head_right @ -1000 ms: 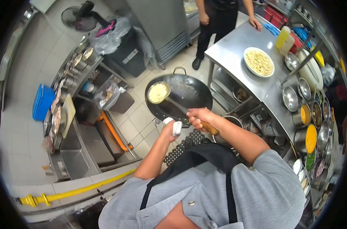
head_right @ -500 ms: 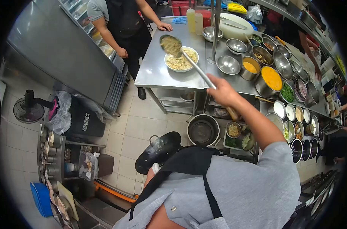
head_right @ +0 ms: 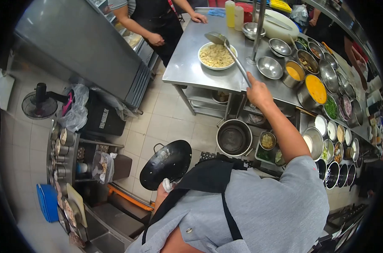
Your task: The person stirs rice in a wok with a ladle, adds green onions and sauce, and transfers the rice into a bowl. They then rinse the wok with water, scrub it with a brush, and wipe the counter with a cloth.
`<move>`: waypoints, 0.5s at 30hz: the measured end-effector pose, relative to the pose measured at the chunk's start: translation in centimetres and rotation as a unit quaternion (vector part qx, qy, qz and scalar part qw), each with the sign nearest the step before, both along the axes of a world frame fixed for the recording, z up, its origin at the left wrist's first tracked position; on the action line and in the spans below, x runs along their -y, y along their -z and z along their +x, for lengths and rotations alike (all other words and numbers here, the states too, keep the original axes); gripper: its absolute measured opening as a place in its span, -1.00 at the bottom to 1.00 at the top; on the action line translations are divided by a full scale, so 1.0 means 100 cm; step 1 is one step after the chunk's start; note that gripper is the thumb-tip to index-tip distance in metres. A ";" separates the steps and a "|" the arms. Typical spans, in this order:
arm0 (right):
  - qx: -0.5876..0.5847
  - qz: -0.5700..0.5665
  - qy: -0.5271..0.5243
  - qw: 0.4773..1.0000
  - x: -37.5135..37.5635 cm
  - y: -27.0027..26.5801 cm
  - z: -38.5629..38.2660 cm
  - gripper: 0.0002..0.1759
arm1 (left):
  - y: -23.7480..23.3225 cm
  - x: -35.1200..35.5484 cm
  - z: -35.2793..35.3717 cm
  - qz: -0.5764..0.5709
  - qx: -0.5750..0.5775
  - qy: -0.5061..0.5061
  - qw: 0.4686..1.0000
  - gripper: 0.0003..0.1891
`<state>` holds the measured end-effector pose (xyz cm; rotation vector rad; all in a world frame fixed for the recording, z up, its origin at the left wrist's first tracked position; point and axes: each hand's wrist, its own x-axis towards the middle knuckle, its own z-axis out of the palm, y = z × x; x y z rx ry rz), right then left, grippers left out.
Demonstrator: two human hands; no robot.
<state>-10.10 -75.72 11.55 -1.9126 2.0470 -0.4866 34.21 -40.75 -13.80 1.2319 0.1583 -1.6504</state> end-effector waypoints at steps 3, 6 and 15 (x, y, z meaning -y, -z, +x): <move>-0.004 0.007 0.024 1.000 -0.012 -0.011 0.006 -0.28 | -0.025 -0.007 0.001 0.008 -0.045 -0.036 0.998 -0.84; 0.025 -0.094 -0.008 0.995 -0.020 0.015 0.000 -0.26 | -0.059 -0.021 -0.014 -0.037 0.418 0.104 0.902 -0.82; 0.479 0.426 -0.227 0.733 -0.069 0.008 0.098 -0.23 | -0.166 -0.106 -0.099 0.057 -0.176 -0.403 0.896 -0.81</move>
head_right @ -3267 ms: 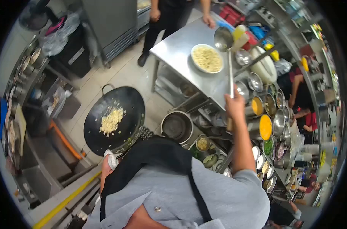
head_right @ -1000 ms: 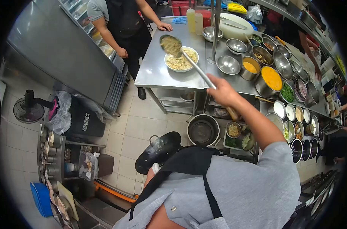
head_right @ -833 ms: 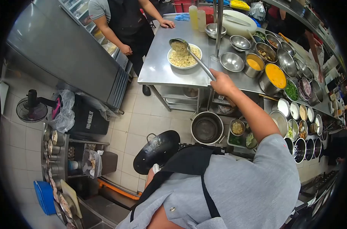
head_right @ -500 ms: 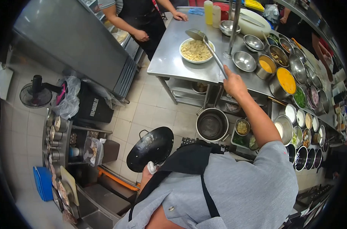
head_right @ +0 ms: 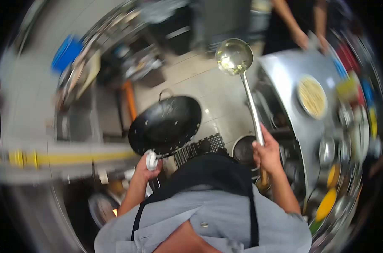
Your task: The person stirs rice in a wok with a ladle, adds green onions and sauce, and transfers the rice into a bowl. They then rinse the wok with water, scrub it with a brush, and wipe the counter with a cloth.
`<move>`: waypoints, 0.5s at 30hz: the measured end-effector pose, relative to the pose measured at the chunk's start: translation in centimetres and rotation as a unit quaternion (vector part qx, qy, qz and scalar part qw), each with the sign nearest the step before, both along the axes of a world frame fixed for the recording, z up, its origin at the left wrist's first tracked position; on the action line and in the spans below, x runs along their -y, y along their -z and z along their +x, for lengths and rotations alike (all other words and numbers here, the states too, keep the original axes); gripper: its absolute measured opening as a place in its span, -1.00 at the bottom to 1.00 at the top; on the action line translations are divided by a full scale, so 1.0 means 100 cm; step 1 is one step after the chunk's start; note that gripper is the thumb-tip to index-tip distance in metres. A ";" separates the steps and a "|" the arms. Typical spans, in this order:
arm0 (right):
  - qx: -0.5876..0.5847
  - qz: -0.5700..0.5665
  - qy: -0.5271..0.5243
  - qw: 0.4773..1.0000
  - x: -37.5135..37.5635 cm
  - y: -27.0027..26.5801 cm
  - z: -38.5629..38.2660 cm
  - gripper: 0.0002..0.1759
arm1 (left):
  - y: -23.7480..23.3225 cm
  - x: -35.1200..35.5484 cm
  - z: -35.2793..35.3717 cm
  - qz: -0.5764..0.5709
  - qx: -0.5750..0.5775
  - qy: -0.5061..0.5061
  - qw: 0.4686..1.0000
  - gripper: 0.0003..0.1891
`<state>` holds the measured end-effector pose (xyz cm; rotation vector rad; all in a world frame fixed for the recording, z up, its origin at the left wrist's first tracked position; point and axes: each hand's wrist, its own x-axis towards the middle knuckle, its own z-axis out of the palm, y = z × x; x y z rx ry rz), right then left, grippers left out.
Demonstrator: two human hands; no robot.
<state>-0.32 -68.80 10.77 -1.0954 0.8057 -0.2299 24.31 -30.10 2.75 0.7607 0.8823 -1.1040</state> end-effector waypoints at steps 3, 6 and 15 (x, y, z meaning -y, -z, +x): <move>0.007 -0.056 -0.197 0.979 -0.019 0.016 0.037 -0.23 | -0.041 -0.029 -0.077 -0.042 0.065 -0.101 0.992 -0.79; 0.050 -0.108 -0.374 0.920 -0.027 0.013 0.061 -0.23 | -0.107 -0.040 -0.158 0.023 0.080 -0.214 0.973 -0.77; 0.117 -0.143 -0.696 0.694 -0.107 -0.021 0.128 -0.23 | -0.133 -0.070 -0.377 0.125 0.153 -0.474 0.858 -0.70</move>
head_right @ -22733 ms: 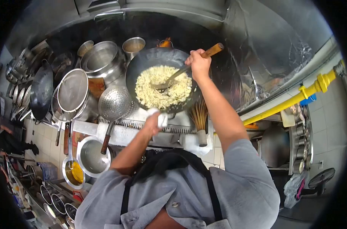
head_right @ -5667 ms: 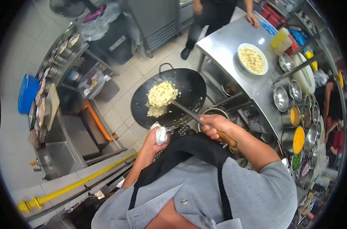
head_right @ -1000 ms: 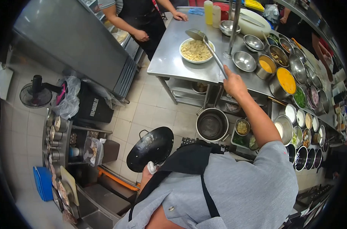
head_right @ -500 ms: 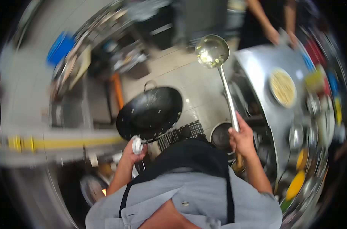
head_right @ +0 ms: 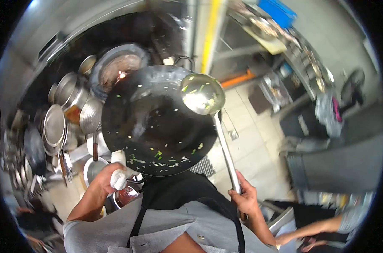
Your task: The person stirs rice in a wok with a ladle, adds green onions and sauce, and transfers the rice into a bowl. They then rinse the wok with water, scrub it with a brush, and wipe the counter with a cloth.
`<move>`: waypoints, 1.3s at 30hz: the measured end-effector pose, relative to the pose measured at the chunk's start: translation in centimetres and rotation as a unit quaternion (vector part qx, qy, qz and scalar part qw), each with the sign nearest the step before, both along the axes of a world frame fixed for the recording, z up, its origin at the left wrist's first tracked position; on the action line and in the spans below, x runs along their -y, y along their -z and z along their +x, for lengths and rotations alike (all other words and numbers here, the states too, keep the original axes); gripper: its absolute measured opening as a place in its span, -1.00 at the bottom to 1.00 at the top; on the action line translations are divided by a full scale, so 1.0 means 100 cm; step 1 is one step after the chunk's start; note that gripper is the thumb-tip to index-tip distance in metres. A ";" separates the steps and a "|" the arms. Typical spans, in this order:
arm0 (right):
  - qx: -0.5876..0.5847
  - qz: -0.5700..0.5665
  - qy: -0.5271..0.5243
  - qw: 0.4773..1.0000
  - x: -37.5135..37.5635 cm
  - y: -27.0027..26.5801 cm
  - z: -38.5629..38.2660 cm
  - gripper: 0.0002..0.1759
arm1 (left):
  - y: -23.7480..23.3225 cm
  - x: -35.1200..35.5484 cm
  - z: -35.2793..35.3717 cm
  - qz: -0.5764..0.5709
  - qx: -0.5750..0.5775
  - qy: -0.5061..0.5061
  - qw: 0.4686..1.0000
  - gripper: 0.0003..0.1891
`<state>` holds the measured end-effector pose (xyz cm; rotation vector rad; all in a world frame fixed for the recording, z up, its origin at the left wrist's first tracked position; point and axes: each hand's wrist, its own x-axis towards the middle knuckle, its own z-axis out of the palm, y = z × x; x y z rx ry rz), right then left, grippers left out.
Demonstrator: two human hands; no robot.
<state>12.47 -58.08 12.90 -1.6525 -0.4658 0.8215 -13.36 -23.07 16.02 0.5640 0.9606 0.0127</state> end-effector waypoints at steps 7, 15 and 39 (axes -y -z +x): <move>0.089 -0.035 -0.229 0.969 -0.241 -0.054 0.063 -0.26 | 0.074 -0.068 -0.003 0.121 0.031 -0.209 0.970 -0.76; 0.107 -0.071 -0.382 0.915 -0.671 -0.089 -0.017 -0.70 | 0.156 -0.239 0.054 0.079 0.131 -0.297 0.943 -0.83; -0.214 -0.294 -0.419 0.832 -0.950 -0.010 -0.074 -0.76 | 0.166 -0.298 0.087 -0.059 0.215 -0.218 0.950 -0.66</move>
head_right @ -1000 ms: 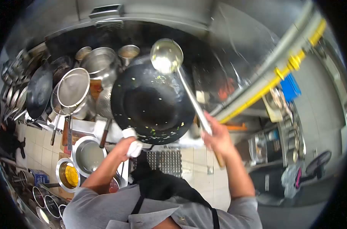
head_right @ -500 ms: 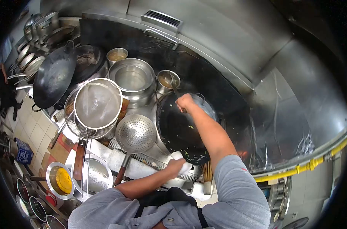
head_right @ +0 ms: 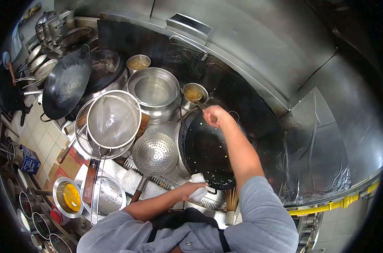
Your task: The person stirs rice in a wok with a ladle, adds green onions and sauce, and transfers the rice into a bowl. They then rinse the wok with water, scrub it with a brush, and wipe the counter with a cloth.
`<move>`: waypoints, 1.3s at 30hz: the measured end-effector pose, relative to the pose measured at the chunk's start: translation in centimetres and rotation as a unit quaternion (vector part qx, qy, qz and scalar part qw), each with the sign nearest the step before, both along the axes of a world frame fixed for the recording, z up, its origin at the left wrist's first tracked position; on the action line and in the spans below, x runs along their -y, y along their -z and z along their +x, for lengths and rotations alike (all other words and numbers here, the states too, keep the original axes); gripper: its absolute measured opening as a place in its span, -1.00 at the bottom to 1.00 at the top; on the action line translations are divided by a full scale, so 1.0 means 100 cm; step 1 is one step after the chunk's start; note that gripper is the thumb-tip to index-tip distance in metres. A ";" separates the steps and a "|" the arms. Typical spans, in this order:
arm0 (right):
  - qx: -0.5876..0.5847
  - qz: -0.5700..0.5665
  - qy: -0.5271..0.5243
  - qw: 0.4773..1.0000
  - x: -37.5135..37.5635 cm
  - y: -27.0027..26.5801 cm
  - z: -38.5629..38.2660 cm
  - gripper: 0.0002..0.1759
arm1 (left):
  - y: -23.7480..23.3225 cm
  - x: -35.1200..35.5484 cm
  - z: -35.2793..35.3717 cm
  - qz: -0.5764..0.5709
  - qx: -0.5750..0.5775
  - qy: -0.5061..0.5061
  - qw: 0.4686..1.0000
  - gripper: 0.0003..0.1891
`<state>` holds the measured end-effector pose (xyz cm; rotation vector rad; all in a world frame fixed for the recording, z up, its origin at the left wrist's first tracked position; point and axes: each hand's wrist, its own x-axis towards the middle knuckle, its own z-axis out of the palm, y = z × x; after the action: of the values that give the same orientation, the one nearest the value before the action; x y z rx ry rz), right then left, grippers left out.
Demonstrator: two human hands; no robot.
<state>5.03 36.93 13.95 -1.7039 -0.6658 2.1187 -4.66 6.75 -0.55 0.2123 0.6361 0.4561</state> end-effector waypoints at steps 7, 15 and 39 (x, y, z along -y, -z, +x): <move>0.540 0.463 -0.243 0.659 0.074 -0.015 0.006 -0.61 | 0.003 0.032 -0.078 0.070 -0.058 -0.007 0.996 -0.67; 0.435 0.359 -0.370 0.738 0.041 -0.002 -0.113 -0.77 | -0.002 0.095 -0.131 0.048 -0.060 -0.163 0.984 -0.65; -0.457 -0.078 0.091 0.881 0.265 -0.084 0.164 -0.44 | 0.281 0.216 0.120 -0.314 0.114 -0.384 0.861 -0.56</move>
<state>21.44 10.41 22.32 -0.5970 -0.0432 2.5080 7.38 -14.82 -28.63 -0.7441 0.5871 0.9933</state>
